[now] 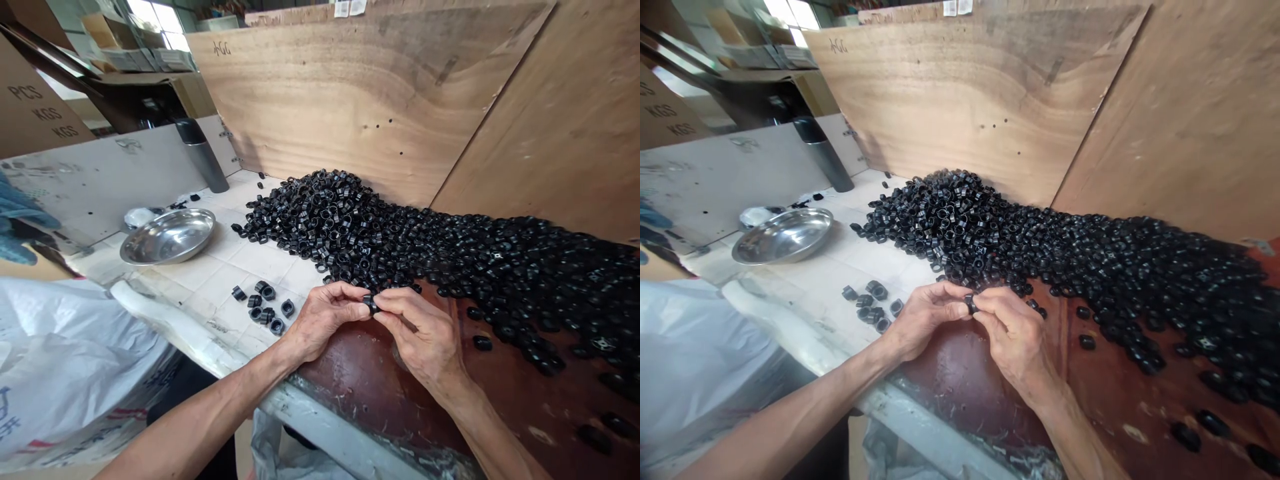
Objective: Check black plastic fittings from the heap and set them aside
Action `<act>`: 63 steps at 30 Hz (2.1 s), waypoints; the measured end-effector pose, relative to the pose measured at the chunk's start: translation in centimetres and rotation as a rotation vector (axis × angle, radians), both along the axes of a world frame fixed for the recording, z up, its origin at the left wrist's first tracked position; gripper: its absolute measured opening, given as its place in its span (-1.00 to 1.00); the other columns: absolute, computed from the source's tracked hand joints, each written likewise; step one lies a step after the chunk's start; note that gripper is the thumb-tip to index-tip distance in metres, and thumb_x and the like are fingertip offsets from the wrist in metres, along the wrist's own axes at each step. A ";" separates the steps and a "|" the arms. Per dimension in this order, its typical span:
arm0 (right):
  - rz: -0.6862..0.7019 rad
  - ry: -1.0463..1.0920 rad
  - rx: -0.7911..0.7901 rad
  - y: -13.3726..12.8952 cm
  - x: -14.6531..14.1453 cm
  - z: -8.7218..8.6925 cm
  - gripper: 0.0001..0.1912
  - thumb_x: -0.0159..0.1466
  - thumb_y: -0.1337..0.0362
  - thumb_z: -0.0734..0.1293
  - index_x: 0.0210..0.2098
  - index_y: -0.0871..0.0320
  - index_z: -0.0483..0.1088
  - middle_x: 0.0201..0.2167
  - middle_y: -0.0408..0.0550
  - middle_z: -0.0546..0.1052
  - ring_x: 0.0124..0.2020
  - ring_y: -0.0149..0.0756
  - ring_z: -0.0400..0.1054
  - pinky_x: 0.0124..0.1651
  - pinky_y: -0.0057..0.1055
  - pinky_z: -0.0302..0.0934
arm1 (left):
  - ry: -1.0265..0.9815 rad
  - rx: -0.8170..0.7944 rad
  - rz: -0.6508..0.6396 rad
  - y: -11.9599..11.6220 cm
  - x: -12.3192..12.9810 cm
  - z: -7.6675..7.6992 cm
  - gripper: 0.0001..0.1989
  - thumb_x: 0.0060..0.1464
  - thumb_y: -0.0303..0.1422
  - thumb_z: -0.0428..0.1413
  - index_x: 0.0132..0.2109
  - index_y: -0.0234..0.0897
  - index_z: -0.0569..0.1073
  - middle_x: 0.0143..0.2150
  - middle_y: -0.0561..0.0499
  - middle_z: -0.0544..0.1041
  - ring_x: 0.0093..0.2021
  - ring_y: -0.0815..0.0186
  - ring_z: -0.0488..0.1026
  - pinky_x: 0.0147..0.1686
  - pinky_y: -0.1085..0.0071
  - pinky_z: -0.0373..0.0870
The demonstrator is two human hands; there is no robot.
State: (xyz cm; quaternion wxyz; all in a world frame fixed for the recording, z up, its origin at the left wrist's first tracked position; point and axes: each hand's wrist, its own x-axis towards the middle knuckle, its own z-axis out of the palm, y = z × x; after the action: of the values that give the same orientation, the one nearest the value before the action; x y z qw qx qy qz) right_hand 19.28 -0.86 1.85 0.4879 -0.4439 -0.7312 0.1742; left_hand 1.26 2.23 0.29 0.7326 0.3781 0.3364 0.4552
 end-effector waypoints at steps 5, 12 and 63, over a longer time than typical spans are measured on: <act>-0.109 0.104 -0.241 0.0 0.3 0.4 -0.88 0.31 0.19 0.42 -0.24 0.07 0.58 -0.27 -0.03 0.63 -0.27 -0.22 0.55 -0.22 -0.36 0.46 | 0.020 0.047 0.005 -0.2 0.2 0.2 -0.65 -0.15 -0.35 0.47 -0.18 -0.32 0.63 -0.24 -0.03 0.66 -0.27 0.33 0.56 -0.11 0.36 0.47; -0.116 0.268 -0.627 -0.2 0.2 1.2 -0.69 0.21 0.01 0.45 -0.29 0.15 0.59 -0.51 -0.05 0.63 -0.48 -0.21 0.57 -0.41 -0.40 0.47 | 0.200 0.277 0.077 -0.6 0.3 0.9 -0.77 -0.07 -0.35 0.42 -0.22 -0.30 0.64 -0.16 -0.05 0.60 -0.13 0.24 0.54 -0.02 0.32 0.46; 0.021 0.516 -0.932 -0.4 -0.7 0.4 -0.70 0.19 0.06 0.39 -0.49 0.15 0.35 -0.64 -0.24 0.33 -0.67 -0.47 0.16 -0.54 -0.46 0.08 | 0.663 1.113 0.091 -0.6 -0.4 -0.8 -0.81 0.30 -0.43 0.13 0.04 -0.26 0.48 -0.03 -0.11 0.59 0.02 0.24 0.54 0.07 0.28 0.47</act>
State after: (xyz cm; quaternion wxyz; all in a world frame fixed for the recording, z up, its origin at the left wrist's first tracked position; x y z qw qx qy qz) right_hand 18.61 -1.24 2.27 0.4014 -0.5490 -0.4369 0.5887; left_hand 0.91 1.59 -0.56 0.2645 0.8070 0.2743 0.4511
